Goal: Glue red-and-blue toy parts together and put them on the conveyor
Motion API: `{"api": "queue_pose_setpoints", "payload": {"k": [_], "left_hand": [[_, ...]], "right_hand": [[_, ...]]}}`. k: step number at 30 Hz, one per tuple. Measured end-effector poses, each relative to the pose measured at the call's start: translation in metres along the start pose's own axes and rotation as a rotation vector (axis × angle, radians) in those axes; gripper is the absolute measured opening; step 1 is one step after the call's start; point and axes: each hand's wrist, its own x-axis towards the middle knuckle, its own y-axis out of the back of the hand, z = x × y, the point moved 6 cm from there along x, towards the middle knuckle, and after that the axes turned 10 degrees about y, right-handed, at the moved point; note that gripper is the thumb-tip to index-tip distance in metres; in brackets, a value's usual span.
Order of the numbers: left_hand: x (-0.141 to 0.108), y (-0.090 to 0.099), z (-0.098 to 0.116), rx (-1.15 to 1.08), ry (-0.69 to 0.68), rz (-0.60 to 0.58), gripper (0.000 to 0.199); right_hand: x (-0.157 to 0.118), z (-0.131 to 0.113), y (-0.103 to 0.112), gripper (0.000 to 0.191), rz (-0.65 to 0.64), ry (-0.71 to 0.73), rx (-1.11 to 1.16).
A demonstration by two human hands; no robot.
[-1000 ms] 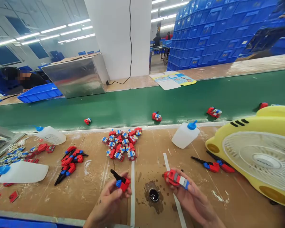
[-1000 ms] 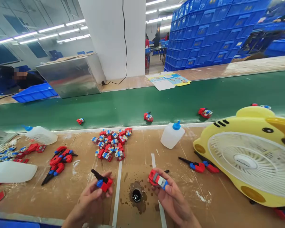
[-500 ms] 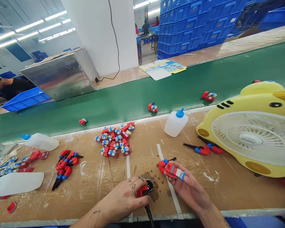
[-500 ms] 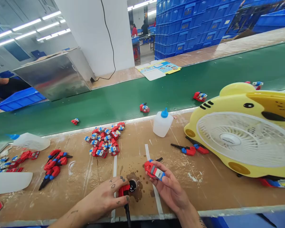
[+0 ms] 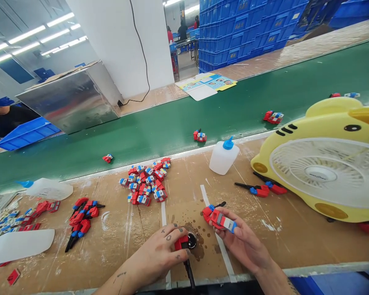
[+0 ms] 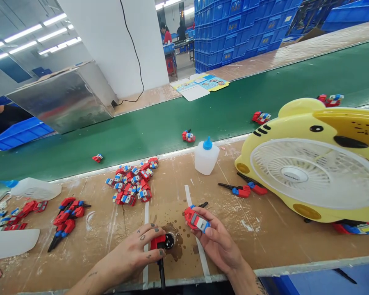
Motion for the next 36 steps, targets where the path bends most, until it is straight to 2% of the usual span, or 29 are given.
{"api": "queue_pose_setpoints", "payload": {"k": [2,5,8,10,13,16,20,23,25,28,30,32,36], "left_hand": [[-0.002,0.005,-0.007,-0.173,0.072,0.040,0.033],[-0.007,0.007,-0.020,-0.523,0.215,0.170,0.033],[-0.014,0.000,-0.033,-0.825,0.398,0.317,0.034],[-0.018,-0.007,-0.038,-0.939,0.491,0.388,0.033],[-0.020,-0.013,-0.040,-0.981,0.557,0.421,0.037],[-0.021,-0.011,-0.042,-0.908,0.584,0.432,0.038],[-0.022,-0.022,-0.046,-0.947,0.668,0.487,0.036],[-0.017,-0.046,-0.045,-1.063,0.717,0.607,0.045],[-0.010,-0.059,-0.042,-1.104,0.712,0.747,0.066],[0.003,-0.064,-0.044,-1.068,0.777,0.895,0.087],[0.015,-0.055,-0.053,-0.961,0.834,0.868,0.088],[0.031,-0.033,-0.068,-0.821,0.820,0.784,0.087],[0.080,0.020,-0.114,-0.552,0.766,0.570,0.074]], "right_hand": [[-0.001,0.002,-0.004,0.058,-0.041,0.034,-0.103],[-0.005,0.010,-0.013,0.061,-0.127,0.094,-0.331],[-0.010,0.021,-0.021,0.066,-0.190,0.127,-0.566],[-0.011,0.024,-0.027,0.067,-0.229,0.149,-0.709],[-0.011,0.019,-0.044,0.060,-0.333,0.243,-0.964],[-0.010,0.013,-0.066,0.053,-0.471,0.340,-1.206],[-0.007,0.011,-0.083,0.051,-0.482,0.469,-1.378],[-0.004,0.014,-0.093,0.051,-0.451,0.655,-1.465],[-0.001,0.019,-0.103,0.055,-0.446,0.815,-1.498],[0.008,0.026,-0.119,0.068,-0.444,0.971,-1.492],[0.019,0.029,-0.124,0.073,-0.415,0.967,-1.493],[0.029,0.027,-0.121,0.074,-0.365,0.918,-1.499],[0.038,0.012,-0.092,0.080,-0.258,0.786,-1.481]]}}
